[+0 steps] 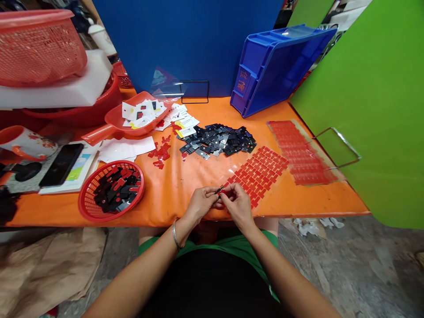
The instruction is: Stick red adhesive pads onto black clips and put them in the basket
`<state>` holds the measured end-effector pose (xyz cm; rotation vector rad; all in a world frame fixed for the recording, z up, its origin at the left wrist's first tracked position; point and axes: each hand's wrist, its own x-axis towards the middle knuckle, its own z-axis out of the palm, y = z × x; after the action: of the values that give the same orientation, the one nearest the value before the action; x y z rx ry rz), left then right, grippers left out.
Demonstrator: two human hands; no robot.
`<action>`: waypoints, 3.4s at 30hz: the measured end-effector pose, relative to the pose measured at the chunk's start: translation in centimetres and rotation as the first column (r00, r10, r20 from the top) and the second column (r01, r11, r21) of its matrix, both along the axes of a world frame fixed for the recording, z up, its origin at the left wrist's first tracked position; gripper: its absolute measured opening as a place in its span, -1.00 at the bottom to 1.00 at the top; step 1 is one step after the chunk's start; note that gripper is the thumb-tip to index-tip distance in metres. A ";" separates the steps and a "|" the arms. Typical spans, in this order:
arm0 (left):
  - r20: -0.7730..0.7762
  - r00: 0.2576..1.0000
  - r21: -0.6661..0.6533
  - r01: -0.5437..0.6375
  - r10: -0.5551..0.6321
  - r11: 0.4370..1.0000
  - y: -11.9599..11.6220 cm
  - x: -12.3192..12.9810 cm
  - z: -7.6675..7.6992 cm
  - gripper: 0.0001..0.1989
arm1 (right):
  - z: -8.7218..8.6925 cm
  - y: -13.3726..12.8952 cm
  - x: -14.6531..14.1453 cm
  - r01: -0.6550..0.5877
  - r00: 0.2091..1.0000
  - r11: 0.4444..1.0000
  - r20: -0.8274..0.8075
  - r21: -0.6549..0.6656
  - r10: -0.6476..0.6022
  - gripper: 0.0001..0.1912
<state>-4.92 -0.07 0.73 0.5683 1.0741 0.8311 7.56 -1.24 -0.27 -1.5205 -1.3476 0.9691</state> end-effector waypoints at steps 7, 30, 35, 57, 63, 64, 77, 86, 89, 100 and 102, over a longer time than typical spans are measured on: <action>-0.005 1.000 0.008 -0.031 0.031 0.999 -0.2 0.2 0.0 -0.89 | 0.0 -0.4 -0.1 0.001 0.995 1.000 0.098 0.026 -0.004 -0.88; 0.027 0.999 -0.031 -0.036 0.037 0.999 -0.1 0.0 0.3 -0.84 | 0.0 0.7 0.6 0.022 1.000 0.998 0.005 -0.062 -0.022 -0.90; 0.039 0.999 -0.028 -0.036 0.037 0.999 0.0 0.0 0.2 -0.81 | 0.0 0.8 0.5 0.032 0.999 0.998 0.014 -0.061 -0.032 -0.88; 0.095 0.995 0.016 -0.018 0.016 1.000 -0.3 -0.7 -0.4 -0.64 | 0.4 0.6 0.4 0.079 0.954 0.992 0.281 0.100 -0.104 -0.55; 0.092 0.996 0.034 -0.010 0.007 0.999 -0.5 -0.7 -0.2 -0.64 | 0.4 1.6 1.3 -0.088 0.989 0.984 -0.132 -0.155 0.068 -0.71; 0.094 0.996 0.035 -0.007 0.004 0.999 -0.5 -0.7 -0.2 -0.65 | 0.4 1.6 1.4 -0.116 0.981 0.979 -0.173 -0.167 0.086 -0.71; 0.102 0.995 0.031 0.009 -0.012 0.999 -0.5 -0.8 -0.1 -0.65 | 0.2 1.8 1.1 -0.125 0.973 0.980 -0.211 -0.152 0.091 -0.68; 0.076 0.996 0.013 -0.056 0.055 0.998 -0.4 -0.3 -0.2 -0.76 | -0.5 1.5 1.0 -0.044 0.952 0.972 -0.304 -0.233 -0.030 -0.53; 0.077 0.994 0.086 -0.081 0.074 0.993 -0.8 -0.4 1.2 -0.71 | -0.3 1.4 0.9 -0.013 0.949 0.970 -0.309 -0.242 -0.064 -0.51; -0.397 0.730 0.567 -0.283 0.557 0.774 0.2 -14.4 8.0 -0.59 | -0.7 1.2 0.6 -0.013 0.953 0.968 -0.297 -0.252 -0.064 -0.50; -0.573 0.563 0.568 -0.251 0.595 0.784 0.0 -17.7 7.8 -0.60 | -0.5 1.2 0.5 -0.009 0.958 0.967 -0.280 -0.254 -0.065 -0.50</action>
<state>-22.64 -0.08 8.54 1.0991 1.8551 1.3631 8.09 -0.02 -0.76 -1.5099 -1.0229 1.3283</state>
